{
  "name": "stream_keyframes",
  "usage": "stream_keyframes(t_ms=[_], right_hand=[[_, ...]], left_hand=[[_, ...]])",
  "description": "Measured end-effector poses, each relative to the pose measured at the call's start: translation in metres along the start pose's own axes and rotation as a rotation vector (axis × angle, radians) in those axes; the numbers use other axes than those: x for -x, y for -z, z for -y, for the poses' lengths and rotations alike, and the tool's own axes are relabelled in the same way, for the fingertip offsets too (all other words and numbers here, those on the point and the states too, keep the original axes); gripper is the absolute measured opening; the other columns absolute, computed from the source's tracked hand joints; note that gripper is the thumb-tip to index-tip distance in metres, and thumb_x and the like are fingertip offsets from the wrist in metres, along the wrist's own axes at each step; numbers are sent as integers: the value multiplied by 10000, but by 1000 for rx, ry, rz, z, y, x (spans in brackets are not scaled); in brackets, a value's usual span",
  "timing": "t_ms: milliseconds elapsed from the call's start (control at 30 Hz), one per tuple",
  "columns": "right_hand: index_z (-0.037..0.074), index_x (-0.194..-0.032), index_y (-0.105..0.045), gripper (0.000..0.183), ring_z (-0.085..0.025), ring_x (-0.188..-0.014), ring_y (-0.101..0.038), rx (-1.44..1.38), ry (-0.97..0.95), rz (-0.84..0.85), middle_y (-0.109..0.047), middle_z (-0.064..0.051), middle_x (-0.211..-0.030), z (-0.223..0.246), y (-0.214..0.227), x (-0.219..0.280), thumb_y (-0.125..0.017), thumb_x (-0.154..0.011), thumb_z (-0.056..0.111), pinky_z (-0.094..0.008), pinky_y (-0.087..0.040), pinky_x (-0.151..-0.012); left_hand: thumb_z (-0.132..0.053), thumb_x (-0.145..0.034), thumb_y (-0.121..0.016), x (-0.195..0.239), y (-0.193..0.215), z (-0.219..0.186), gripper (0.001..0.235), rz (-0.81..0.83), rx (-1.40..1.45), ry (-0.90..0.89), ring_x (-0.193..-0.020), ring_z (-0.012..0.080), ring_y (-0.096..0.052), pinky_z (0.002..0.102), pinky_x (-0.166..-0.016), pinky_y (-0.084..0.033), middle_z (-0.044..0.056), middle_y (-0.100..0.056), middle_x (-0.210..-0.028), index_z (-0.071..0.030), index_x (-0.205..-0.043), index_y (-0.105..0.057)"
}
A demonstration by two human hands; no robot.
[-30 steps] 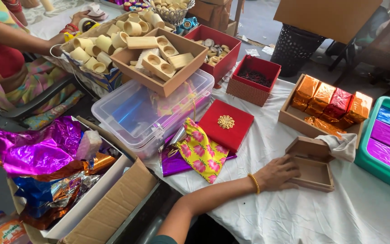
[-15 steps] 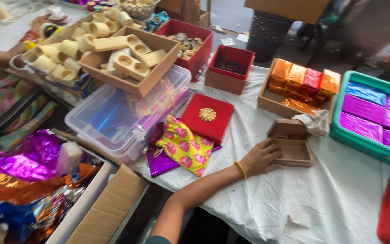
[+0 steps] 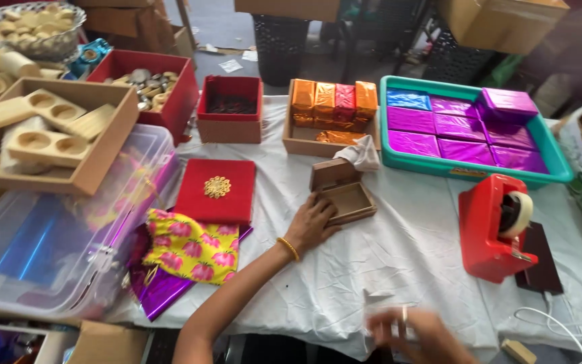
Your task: The person wipes small wooden boxes with a white cloth, opening each box lid and cleaning the inside and outside surfaces one box at a time at a work table. The cleaned boxes are set aside among foil-wrapped gift boxes and other craft items on the table.
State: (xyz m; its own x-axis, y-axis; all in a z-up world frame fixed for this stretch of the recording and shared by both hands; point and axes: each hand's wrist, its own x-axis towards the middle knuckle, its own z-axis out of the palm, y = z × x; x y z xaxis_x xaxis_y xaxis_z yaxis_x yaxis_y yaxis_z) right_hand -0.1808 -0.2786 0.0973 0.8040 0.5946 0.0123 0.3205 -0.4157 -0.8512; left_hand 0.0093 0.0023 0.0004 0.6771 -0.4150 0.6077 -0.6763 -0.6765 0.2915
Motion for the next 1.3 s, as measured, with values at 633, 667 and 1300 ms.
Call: stream_keyframes(t_ms=[633,667,1300], right_hand=[[118,-1330,-606,329,-331,-1284,-557,845,293,-804,-638,-143,-1275,-28,6,-306,-484,-1083,299,-553,-314,-1201],[118,-1330,-606,329,-331,-1284,-557,841,295,-798,-638,-143,-1275,-24,4,-305,-484,-1083,299,-553,-314,-1201],[153,-1352,-636,426,-298,-1223,-573,811,624,-781,-614,-108,-1266,-36,36,-289,-713,-945,252,-531,-350,-1146]], left_hand=[[-621,-814,-777,-19,12,20,590,-43,74,-51,-1125,296,-641,443,-1088,-465,105,-750,-1092,-78,-1045,-765],[-621,-814,-777,-20,14,20,590,-43,71,-44,-1125,296,-641,443,-1088,-465,105,-750,-1092,-78,-1045,-765],[-591,-806,-779,-17,16,16,636,-32,40,-51,-1312,354,-530,478,-1141,-417,144,-687,-1252,-26,-1094,-743]])
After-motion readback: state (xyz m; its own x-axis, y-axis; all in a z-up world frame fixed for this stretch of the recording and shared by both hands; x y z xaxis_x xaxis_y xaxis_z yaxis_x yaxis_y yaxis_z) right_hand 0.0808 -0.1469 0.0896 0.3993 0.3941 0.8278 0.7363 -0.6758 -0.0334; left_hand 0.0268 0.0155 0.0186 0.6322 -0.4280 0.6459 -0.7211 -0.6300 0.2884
